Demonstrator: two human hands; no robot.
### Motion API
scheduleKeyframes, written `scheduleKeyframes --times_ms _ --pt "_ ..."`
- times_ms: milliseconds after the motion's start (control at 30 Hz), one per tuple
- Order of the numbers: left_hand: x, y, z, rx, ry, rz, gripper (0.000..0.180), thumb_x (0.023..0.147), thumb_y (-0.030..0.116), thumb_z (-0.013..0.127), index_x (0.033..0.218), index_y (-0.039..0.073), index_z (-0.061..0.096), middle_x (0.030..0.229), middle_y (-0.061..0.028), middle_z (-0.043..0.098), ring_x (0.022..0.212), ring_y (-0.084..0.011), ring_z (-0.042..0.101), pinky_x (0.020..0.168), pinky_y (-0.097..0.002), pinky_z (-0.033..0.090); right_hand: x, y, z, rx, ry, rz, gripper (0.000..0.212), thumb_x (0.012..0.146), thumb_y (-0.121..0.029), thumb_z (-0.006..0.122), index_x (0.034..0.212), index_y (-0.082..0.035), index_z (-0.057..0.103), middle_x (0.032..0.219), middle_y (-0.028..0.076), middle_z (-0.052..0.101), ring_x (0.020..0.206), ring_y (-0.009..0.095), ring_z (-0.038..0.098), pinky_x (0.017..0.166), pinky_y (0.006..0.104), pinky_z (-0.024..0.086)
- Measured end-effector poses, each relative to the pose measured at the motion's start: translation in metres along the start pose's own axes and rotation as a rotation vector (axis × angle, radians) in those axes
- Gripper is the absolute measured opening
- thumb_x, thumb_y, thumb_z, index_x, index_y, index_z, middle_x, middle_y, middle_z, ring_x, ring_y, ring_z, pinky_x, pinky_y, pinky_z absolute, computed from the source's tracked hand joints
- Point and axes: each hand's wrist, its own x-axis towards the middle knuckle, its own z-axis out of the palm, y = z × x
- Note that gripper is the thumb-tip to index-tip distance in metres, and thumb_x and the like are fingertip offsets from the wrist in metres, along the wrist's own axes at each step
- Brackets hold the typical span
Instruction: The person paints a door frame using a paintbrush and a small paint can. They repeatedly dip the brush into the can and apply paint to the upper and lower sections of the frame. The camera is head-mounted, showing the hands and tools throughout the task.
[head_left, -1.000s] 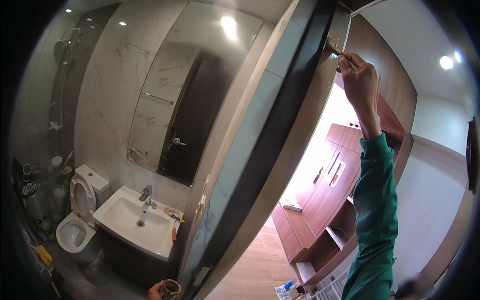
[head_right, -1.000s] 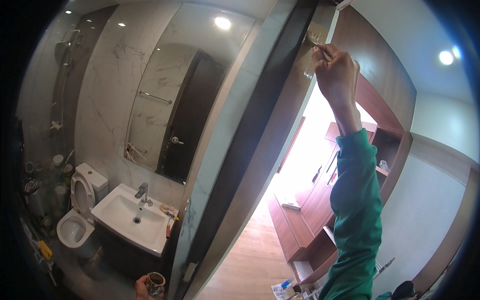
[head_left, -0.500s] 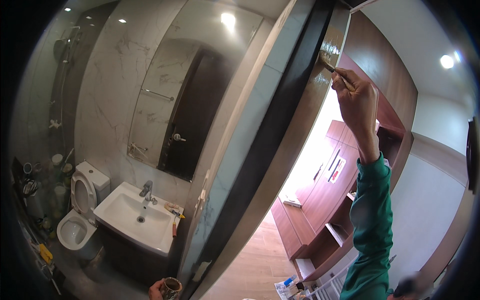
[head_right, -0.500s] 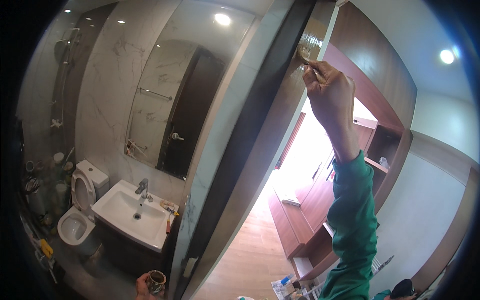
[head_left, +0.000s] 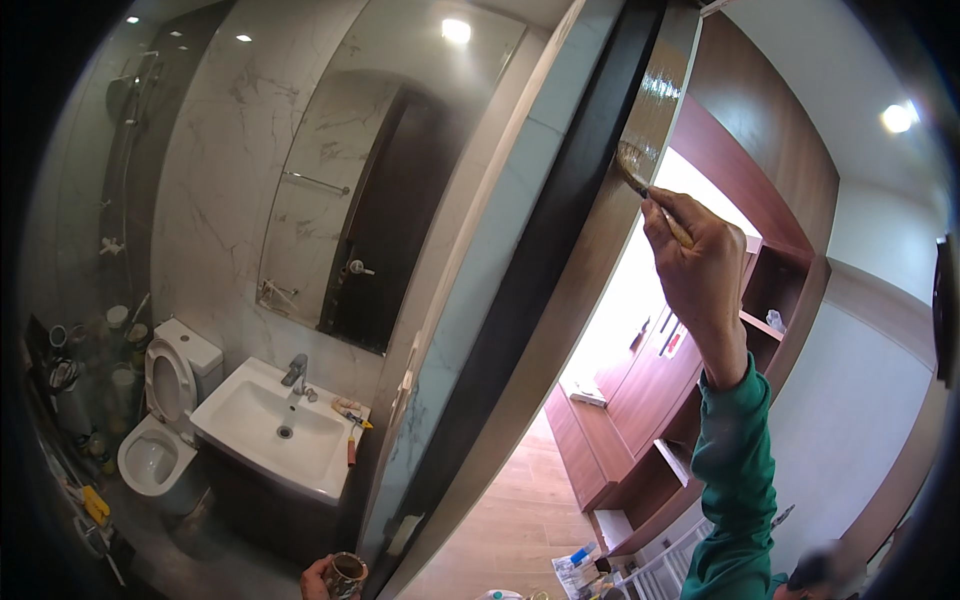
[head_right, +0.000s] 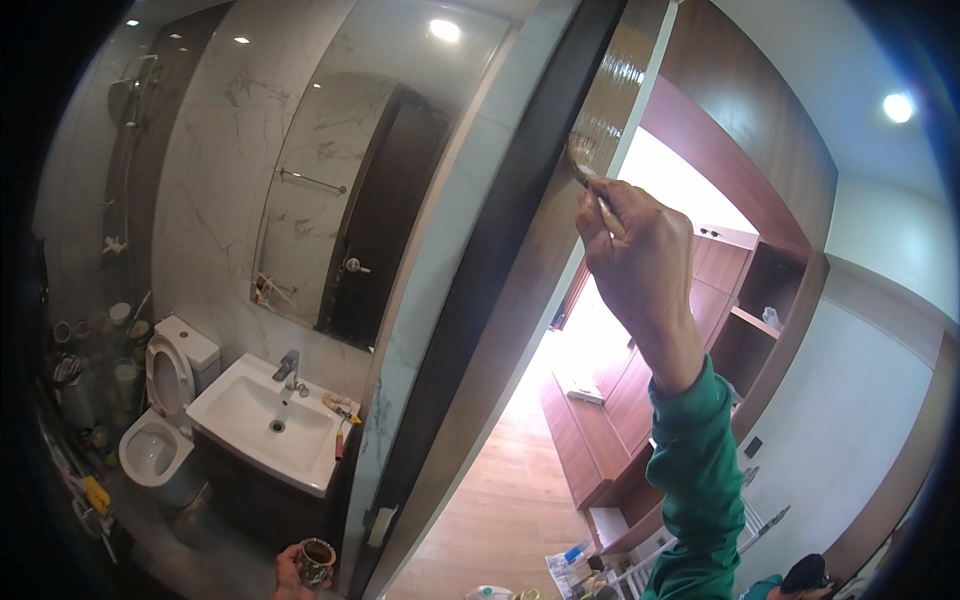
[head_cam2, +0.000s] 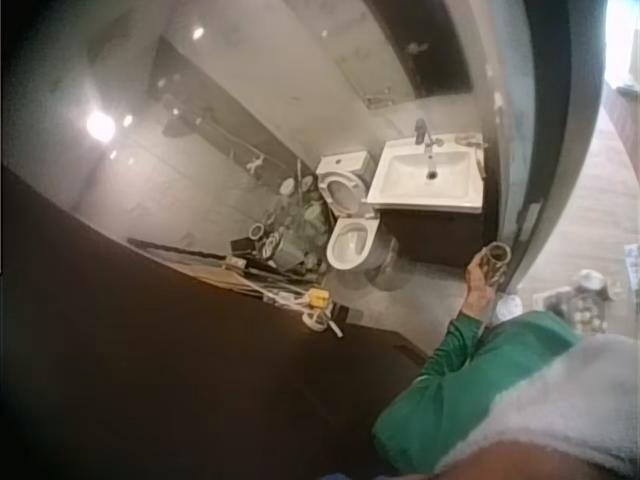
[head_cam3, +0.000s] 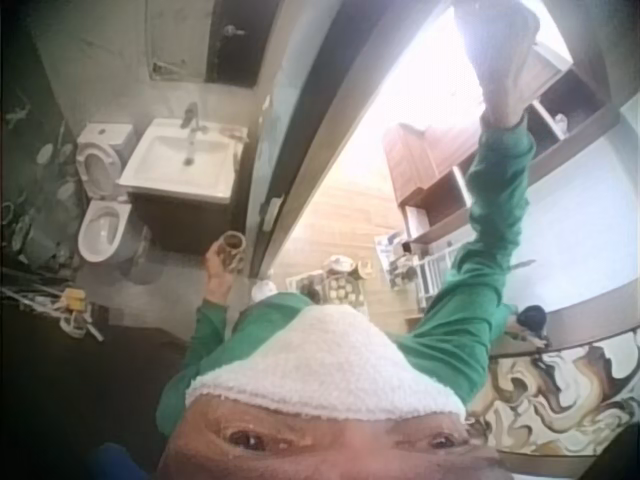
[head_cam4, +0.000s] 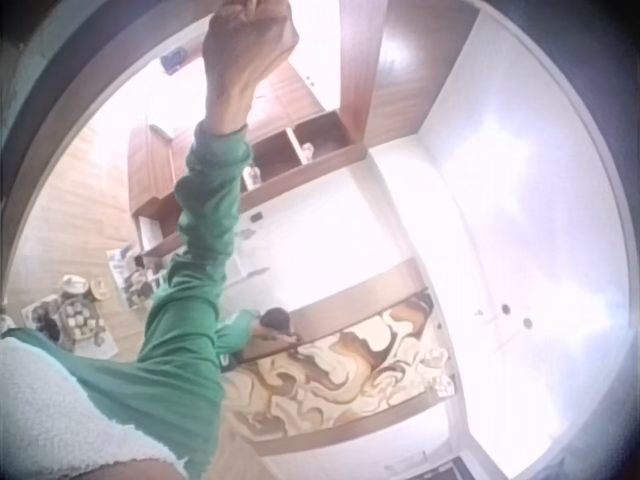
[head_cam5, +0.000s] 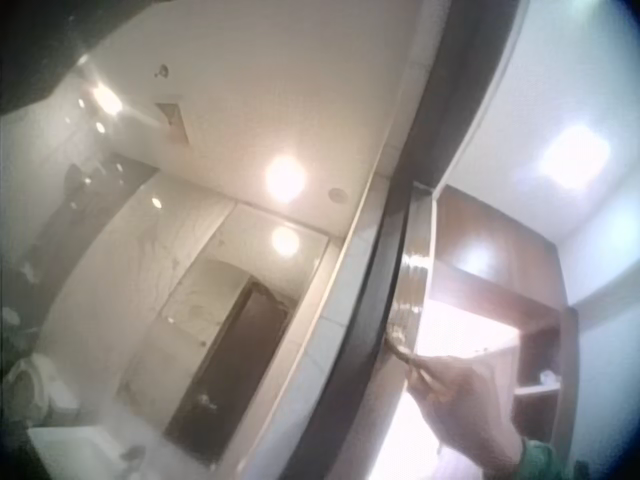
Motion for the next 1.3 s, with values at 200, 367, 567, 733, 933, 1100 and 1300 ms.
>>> scheduleKeyframes --times_ms 200,367,567,733,933,1100,1300 --pt "-0.002 0.0 -0.003 0.009 -0.032 -0.007 0.037 0.102 0.038 0.05 0.101 0.008 0.072 0.077 -0.0072 0.071 0.06 -0.0189 0.064 0.049 -0.0339 0.049 -0.02 -0.01 -0.015 0.094 -0.076 0.041 0.023 0.094 -0.017 0.071 0.106 0.002 0.076 0.089 0.019 0.077 0.072 0.023 0.075 0.065 0.0324 0.057" --pt "0.007 0.001 -0.009 0.01 -0.115 0.015 0.038 0.105 0.036 0.046 0.106 0.009 0.072 0.08 -0.0076 0.072 0.062 -0.0191 0.066 0.05 -0.0338 0.05 0.016 0.011 -0.048 0.167 0.129 -0.013 0.025 0.099 -0.024 0.067 0.106 -0.002 0.077 0.077 0.007 0.074 0.071 0.013 0.071 0.063 0.0264 0.052" --pt "0.018 0.003 -0.01 0.03 -0.129 0.016 0.038 0.105 0.034 0.043 0.112 0.009 0.071 0.085 -0.0079 0.073 0.064 -0.0193 0.067 0.049 -0.0322 0.05 0.111 0.063 -0.024 0.097 0.313 0.096 0.032 0.097 -0.031 0.068 0.114 -0.006 0.077 0.089 0.009 0.079 0.082 0.014 0.075 0.073 0.028 0.055" --pt "0.019 0.005 -0.001 -0.06 -0.044 0.014 0.036 0.105 0.033 0.045 0.109 0.008 0.071 0.083 -0.0076 0.073 0.062 -0.0191 0.067 0.048 -0.0314 0.05 0.143 0.082 -0.005 0.031 0.35 0.046 0.032 0.097 -0.032 0.068 0.116 -0.007 0.077 0.091 0.01 0.079 0.082 0.017 0.075 0.076 0.0323 0.056" --pt "0.016 0.009 0.008 -0.073 0.043 0.015 0.034 0.104 0.034 0.049 0.103 0.008 0.072 0.079 -0.0063 0.072 0.06 -0.0185 0.066 0.047 -0.0315 0.05 0.153 0.089 0.007 0.003 0.339 0.044 0.034 0.097 -0.034 0.068 0.115 -0.007 0.077 0.092 0.012 0.079 0.083 0.021 0.076 0.078 0.0344 0.057" --pt "0.018 0.011 0.011 -0.069 0.04 0.016 0.035 0.104 0.034 0.049 0.102 0.008 0.072 0.079 -0.0058 0.072 0.061 -0.0183 0.066 0.048 -0.0314 0.05 0.14 0.084 0.011 -0.022 0.267 0.084 0.034 0.097 -0.034 0.067 0.114 -0.006 0.077 0.092 0.014 0.079 0.083 0.022 0.076 0.077 0.0347 0.057" --pt "0.017 0.011 0.012 -0.047 0.066 0.021 0.033 0.103 0.034 0.051 0.103 0.008 0.072 0.079 -0.0054 0.071 0.061 -0.0173 0.064 0.049 -0.0306 0.048 0.107 0.07 0.015 0.08 0.252 0.103 0.033 0.097 -0.03 0.066 0.11 -0.002 0.077 0.08 0.011 0.076 0.075 0.018 0.072 0.072 0.032 0.055"
